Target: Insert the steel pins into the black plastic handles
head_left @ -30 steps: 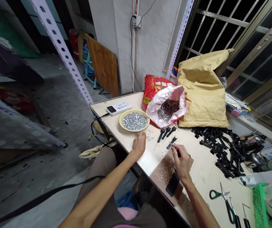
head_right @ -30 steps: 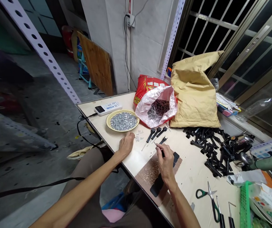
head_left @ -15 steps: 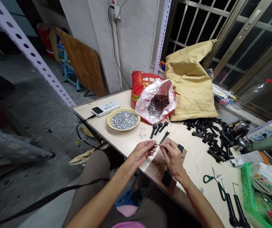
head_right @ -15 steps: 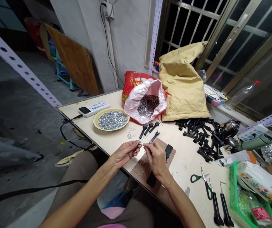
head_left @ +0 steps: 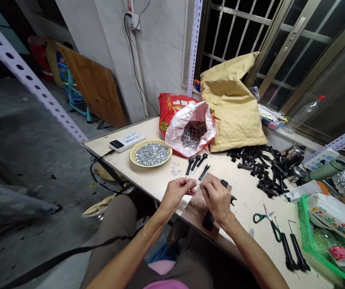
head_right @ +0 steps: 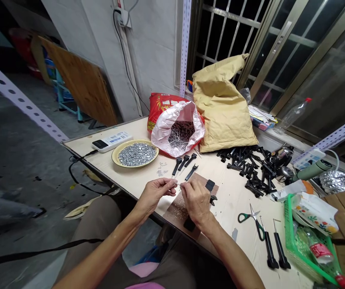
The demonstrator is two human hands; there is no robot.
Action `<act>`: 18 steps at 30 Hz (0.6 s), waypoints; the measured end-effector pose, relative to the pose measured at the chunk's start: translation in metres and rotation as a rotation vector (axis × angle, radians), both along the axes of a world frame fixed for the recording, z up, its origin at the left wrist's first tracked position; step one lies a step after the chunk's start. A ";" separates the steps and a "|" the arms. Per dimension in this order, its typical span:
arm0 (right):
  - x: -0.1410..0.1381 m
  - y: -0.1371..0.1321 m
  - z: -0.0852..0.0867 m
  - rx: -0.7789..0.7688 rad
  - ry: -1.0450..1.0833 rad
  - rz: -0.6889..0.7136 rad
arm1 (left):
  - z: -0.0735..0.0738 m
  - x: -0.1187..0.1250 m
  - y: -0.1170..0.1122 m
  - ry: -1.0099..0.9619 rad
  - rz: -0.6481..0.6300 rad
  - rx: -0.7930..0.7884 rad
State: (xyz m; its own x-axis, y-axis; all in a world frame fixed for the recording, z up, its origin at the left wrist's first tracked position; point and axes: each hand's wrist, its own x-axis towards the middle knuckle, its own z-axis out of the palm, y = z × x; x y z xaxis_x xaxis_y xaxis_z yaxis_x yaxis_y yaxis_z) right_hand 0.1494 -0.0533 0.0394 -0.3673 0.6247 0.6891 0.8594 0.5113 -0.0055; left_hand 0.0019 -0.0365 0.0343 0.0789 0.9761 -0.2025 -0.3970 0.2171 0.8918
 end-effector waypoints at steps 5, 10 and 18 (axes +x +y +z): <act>0.004 -0.002 -0.004 -0.131 0.104 0.033 | -0.001 0.000 -0.001 0.053 -0.015 0.037; 0.003 -0.002 -0.007 -0.112 0.097 0.023 | 0.000 0.000 -0.001 0.073 -0.036 0.039; 0.002 -0.004 -0.011 -0.285 0.195 0.048 | -0.001 0.001 -0.001 0.084 -0.057 0.025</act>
